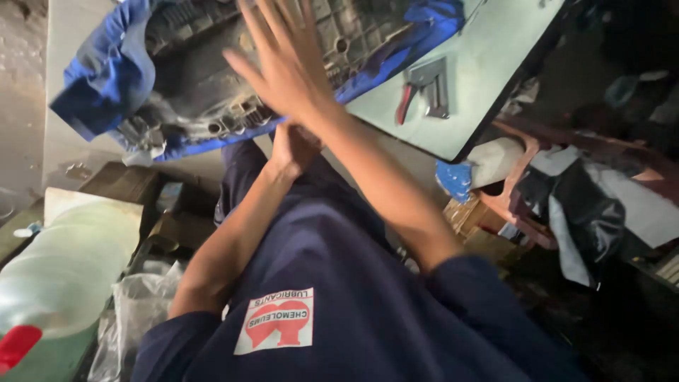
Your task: Replacing or repairing the cover and cushioning of a motorcycle seat using staple guns and pliers.
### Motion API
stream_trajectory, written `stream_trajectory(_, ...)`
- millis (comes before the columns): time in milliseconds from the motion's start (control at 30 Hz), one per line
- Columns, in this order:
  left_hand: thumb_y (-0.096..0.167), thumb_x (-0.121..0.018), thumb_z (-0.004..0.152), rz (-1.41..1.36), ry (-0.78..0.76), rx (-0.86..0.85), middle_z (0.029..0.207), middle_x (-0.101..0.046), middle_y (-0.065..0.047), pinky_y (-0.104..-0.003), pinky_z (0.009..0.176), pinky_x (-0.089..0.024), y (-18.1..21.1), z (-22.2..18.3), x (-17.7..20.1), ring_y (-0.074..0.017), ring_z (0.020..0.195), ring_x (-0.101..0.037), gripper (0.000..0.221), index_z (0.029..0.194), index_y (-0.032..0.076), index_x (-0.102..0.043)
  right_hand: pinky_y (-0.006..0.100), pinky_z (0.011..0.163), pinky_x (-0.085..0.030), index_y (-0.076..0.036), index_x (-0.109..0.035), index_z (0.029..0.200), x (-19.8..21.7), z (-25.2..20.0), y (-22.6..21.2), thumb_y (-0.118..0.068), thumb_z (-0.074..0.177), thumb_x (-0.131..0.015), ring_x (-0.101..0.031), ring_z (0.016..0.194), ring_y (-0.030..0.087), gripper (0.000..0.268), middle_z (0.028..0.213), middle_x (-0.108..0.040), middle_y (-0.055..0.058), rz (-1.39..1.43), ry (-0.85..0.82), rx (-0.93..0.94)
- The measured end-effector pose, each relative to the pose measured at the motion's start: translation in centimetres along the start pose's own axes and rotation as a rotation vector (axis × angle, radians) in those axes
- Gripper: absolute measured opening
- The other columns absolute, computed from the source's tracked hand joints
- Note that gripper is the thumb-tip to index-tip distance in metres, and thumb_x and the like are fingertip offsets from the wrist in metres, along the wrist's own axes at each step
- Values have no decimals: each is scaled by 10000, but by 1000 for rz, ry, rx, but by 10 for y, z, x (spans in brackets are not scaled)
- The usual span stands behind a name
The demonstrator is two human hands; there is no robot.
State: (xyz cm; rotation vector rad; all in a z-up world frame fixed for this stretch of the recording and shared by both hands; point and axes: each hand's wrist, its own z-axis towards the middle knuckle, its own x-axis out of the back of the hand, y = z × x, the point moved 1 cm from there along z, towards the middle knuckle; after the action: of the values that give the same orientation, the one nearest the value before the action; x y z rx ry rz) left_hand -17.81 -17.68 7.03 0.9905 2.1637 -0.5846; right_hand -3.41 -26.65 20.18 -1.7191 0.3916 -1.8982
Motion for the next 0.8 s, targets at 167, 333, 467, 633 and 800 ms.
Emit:
stream_trajectory(167, 414, -475, 944, 204, 280, 126, 1489, -553, -162, -424, 1146, -360, 24, -13, 47, -295, 1401, -507, 594, 1391, 27, -537, 573, 1113, -402, -36, -625, 1274, 38, -182, 56, -232, 930, -780, -550, 1311, 417, 426, 1386, -567, 192, -110, 78, -135)
stream_trajectory(333, 428, -559, 793, -78, 469, -211, 977, -643, -117, -501, 947, -527, 70, -68, 120, -341, 980, -680, 500, 1119, 49, -590, 571, 1106, -400, 35, -531, 1374, 73, -321, 160, -309, 909, -757, -487, 1310, 487, 621, 1364, -546, 295, -354, -15, -763)
stream_trajectory(467, 392, -596, 784, -286, 349, -344, 1081, -670, -145, -450, 990, -500, 114, -121, 143, -339, 988, -616, 523, 1147, 16, -591, 578, 1082, -383, 61, -501, 1406, 72, -309, 182, -341, 908, -763, -457, 1297, 511, 692, 1378, -511, 323, -288, -102, -772)
stream_trajectory(633, 609, -596, 779, -402, 556, -592, 1479, -543, -214, -599, 1163, -341, 148, -148, 156, -431, 1381, -540, 816, 1316, 3, -493, 598, 1085, -345, 42, -491, 1420, 30, -260, 214, -485, 877, -836, -421, 1314, 512, 831, 1390, -495, 322, -333, -158, -682)
stream_trajectory(800, 707, -570, 834, -347, 502, -659, 1504, -405, -204, -621, 1217, -277, 167, -157, 195, -469, 1395, -420, 884, 1407, 43, -460, 594, 1102, -359, -6, -544, 1317, 20, -230, 217, -552, 763, -895, -437, 1320, 471, 854, 1351, -525, 273, -428, -168, -895)
